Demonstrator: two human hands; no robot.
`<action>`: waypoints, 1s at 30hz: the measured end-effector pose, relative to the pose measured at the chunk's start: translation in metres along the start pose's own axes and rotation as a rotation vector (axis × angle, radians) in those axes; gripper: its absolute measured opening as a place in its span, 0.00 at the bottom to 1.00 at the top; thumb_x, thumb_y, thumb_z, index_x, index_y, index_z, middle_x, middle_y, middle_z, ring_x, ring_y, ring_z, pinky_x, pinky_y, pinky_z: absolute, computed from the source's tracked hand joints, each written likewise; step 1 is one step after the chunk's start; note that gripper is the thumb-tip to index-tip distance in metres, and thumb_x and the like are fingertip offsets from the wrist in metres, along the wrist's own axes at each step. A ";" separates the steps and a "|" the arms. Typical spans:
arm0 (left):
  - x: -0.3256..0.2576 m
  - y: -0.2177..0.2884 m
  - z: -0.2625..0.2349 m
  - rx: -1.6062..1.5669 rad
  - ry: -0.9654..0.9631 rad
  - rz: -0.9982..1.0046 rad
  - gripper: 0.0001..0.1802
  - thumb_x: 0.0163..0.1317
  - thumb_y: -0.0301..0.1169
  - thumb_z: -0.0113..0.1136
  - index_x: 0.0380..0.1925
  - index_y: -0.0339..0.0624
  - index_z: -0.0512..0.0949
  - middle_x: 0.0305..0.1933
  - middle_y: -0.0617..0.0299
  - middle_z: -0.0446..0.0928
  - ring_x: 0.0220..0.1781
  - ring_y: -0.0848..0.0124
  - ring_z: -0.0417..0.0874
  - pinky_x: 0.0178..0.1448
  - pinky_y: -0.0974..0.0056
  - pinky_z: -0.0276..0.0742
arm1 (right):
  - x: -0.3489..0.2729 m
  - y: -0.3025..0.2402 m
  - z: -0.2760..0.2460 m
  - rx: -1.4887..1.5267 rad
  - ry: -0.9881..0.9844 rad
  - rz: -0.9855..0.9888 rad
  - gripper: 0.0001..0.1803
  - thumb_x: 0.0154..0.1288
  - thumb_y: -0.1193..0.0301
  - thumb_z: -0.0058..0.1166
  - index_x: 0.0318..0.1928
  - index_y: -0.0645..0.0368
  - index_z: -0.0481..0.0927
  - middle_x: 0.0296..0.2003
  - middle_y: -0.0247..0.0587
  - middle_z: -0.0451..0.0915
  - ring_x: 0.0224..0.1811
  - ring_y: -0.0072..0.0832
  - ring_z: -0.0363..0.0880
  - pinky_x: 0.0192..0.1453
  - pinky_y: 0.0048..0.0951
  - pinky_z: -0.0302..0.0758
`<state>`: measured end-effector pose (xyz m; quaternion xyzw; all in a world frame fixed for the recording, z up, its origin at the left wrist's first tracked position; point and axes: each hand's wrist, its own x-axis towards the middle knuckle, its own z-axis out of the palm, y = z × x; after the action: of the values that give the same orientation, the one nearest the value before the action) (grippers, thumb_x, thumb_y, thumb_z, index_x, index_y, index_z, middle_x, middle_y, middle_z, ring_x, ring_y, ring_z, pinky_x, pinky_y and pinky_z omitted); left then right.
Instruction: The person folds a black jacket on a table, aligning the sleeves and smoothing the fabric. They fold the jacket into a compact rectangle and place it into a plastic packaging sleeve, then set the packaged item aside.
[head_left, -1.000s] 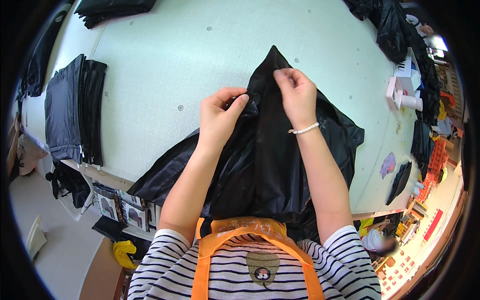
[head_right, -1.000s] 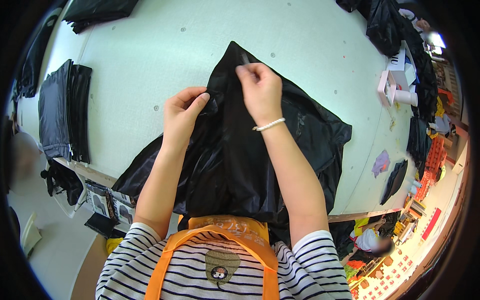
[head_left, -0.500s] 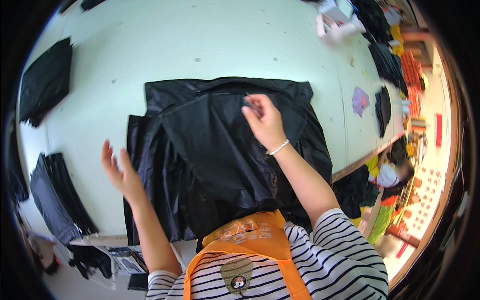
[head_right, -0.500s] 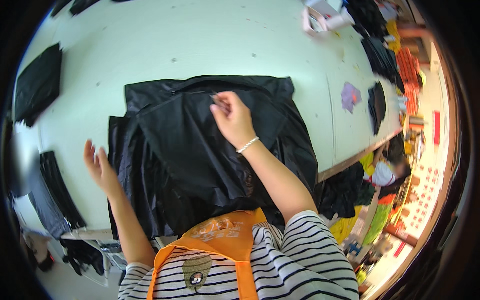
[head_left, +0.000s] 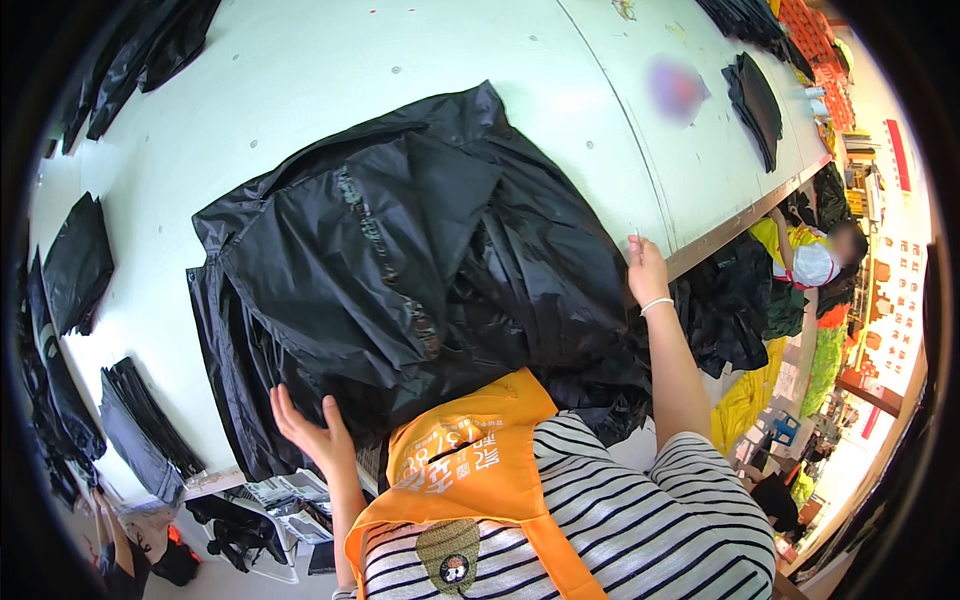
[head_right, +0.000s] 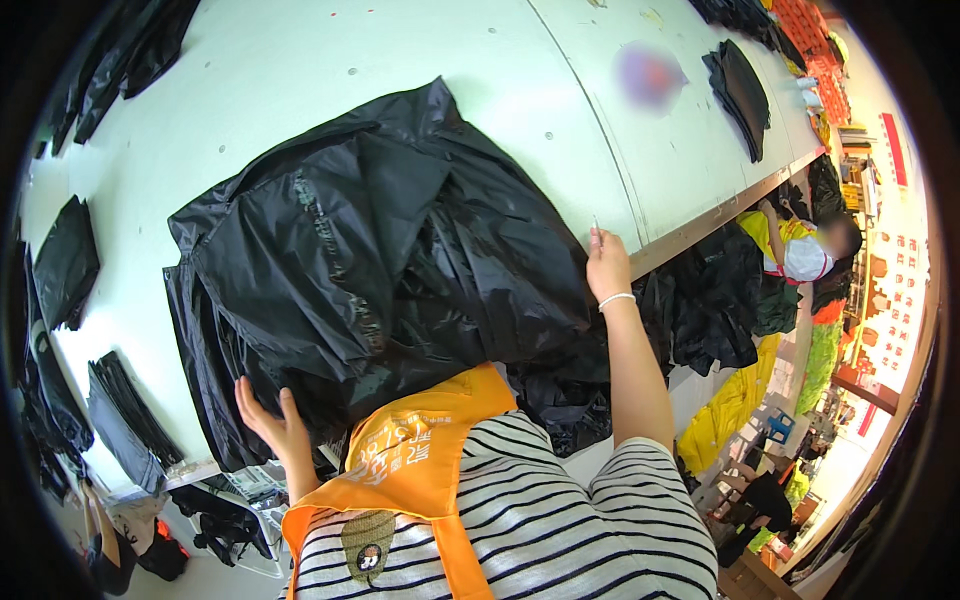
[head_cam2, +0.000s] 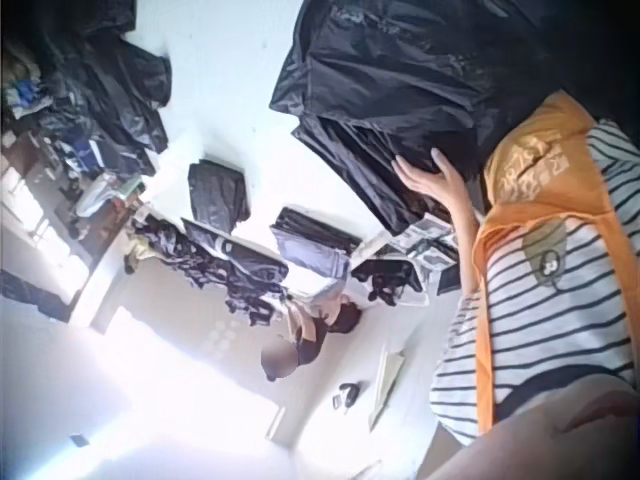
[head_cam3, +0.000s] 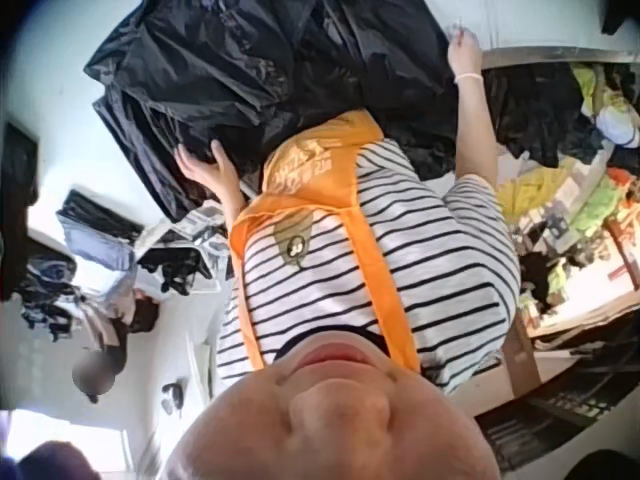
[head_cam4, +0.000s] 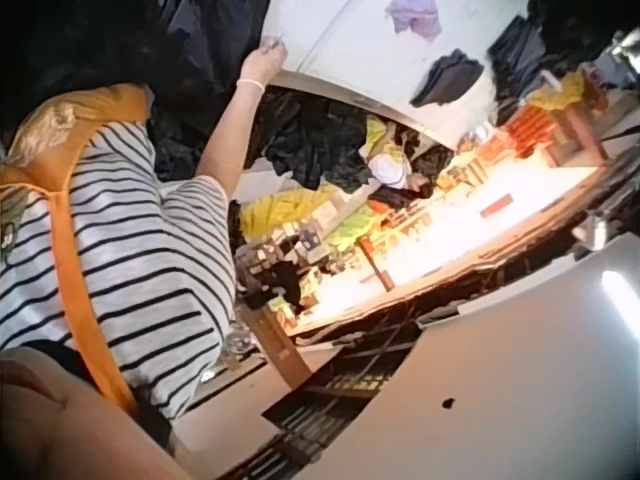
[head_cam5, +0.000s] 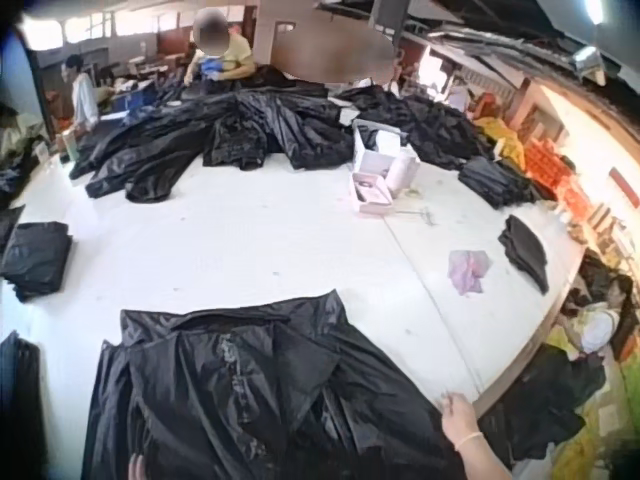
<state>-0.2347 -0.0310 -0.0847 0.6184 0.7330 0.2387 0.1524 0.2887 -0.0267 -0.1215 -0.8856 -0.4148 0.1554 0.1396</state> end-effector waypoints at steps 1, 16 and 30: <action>-0.006 0.014 0.004 0.010 -0.040 0.015 0.36 0.55 0.29 0.61 0.64 0.36 0.59 0.69 0.45 0.55 0.70 0.49 0.55 0.71 0.51 0.49 | -0.006 0.004 0.000 0.058 -0.006 -0.005 0.15 0.71 0.66 0.42 0.47 0.63 0.77 0.42 0.54 0.78 0.45 0.47 0.77 0.51 0.38 0.73; -0.008 0.116 0.025 0.113 0.021 0.065 0.52 0.42 0.35 0.72 0.67 0.37 0.53 0.69 0.43 0.53 0.71 0.47 0.53 0.72 0.50 0.50 | 0.092 0.031 0.022 0.244 0.152 -0.126 0.24 0.59 0.72 0.57 0.56 0.62 0.69 0.50 0.50 0.70 0.49 0.40 0.73 0.54 0.34 0.71; 0.070 0.173 0.049 0.205 -0.277 0.249 0.57 0.35 0.44 0.76 0.67 0.43 0.57 0.68 0.48 0.59 0.69 0.50 0.58 0.71 0.51 0.54 | 0.011 -0.175 0.034 0.339 -0.154 -0.938 0.24 0.51 0.80 0.59 0.51 0.53 0.77 0.55 0.41 0.71 0.51 0.38 0.74 0.52 0.33 0.74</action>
<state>-0.0777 0.0664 -0.0277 0.7434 0.6434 0.0928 0.1573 0.1613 0.0935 -0.0885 -0.5547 -0.7462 0.2060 0.3051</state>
